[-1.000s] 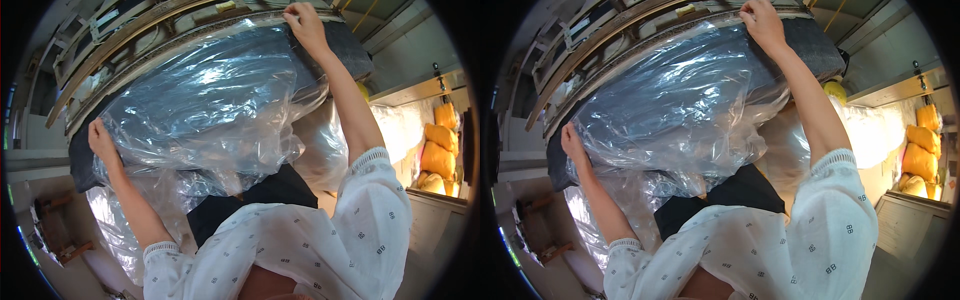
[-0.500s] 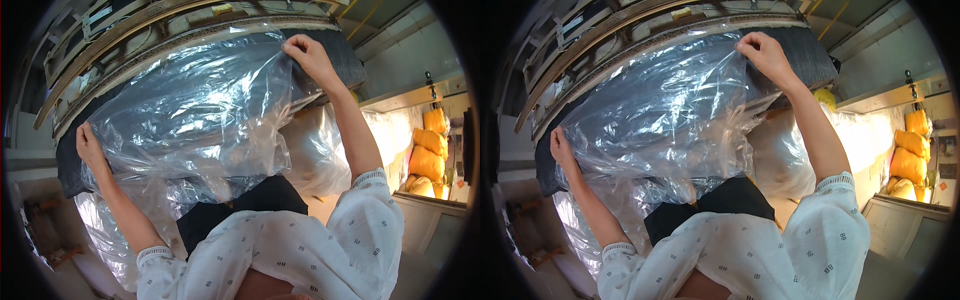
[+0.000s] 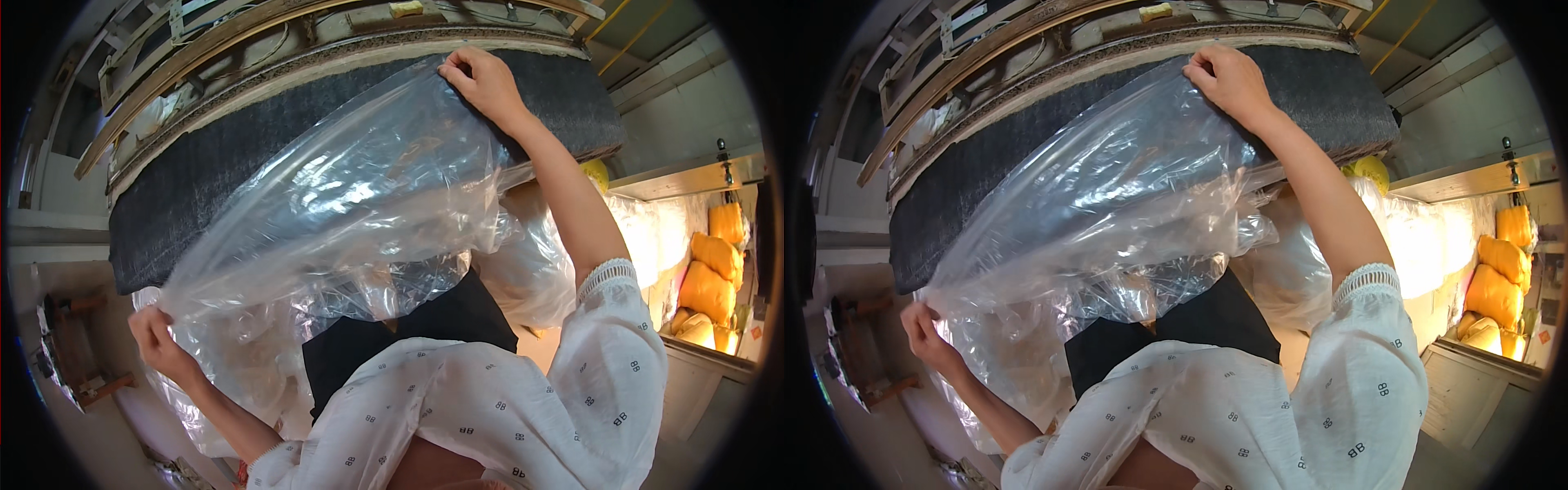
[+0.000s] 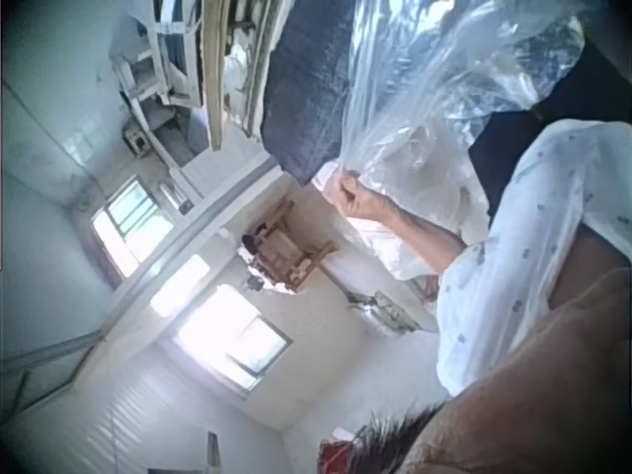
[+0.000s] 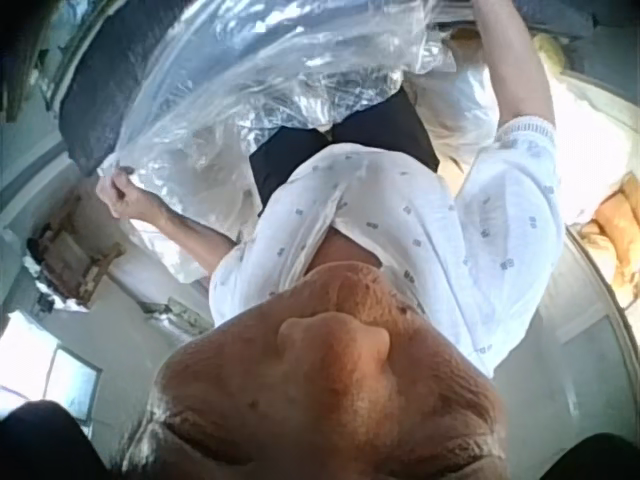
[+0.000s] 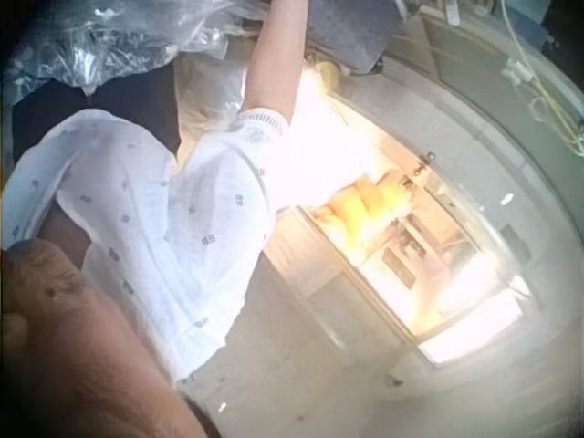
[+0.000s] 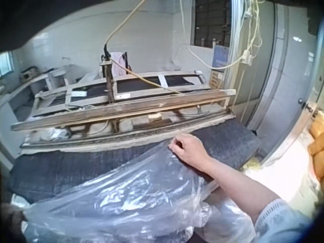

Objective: Packaging or wrapping a large dark-colored product with transparent plastic film on a manufacturing table.

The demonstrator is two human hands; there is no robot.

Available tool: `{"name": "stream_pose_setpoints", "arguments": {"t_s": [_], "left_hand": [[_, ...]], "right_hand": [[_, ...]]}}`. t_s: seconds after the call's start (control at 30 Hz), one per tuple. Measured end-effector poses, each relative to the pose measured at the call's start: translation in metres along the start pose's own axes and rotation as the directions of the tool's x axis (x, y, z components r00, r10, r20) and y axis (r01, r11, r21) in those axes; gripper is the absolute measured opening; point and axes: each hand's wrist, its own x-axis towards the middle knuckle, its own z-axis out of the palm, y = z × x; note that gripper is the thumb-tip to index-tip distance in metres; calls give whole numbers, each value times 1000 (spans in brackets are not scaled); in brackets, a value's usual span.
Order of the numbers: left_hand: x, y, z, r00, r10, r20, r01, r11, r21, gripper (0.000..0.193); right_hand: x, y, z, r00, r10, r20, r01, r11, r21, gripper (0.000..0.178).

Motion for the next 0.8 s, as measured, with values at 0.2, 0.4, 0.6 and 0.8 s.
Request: {"name": "stream_pose_setpoints", "arguments": {"t_s": [0.2,0.4,0.6,0.8], "left_hand": [[-80,4,-18,995,84,52,-84,996,1,13],[-120,-22,18,983,-11,185,12,1000,-5,9],[-21,6,37,916,-394,-78,255,720,-645,12],[113,-8,126,949,-16,-314,-69,964,-259,16]], "right_hand": [[8,-9,2,978,158,136,-155,987,-28,26],[19,16,6,976,18,216,-48,990,132,21],[48,-6,-13,993,102,59,-114,706,699,21],[56,13,23,766,259,-588,-125,958,260,23]]}}
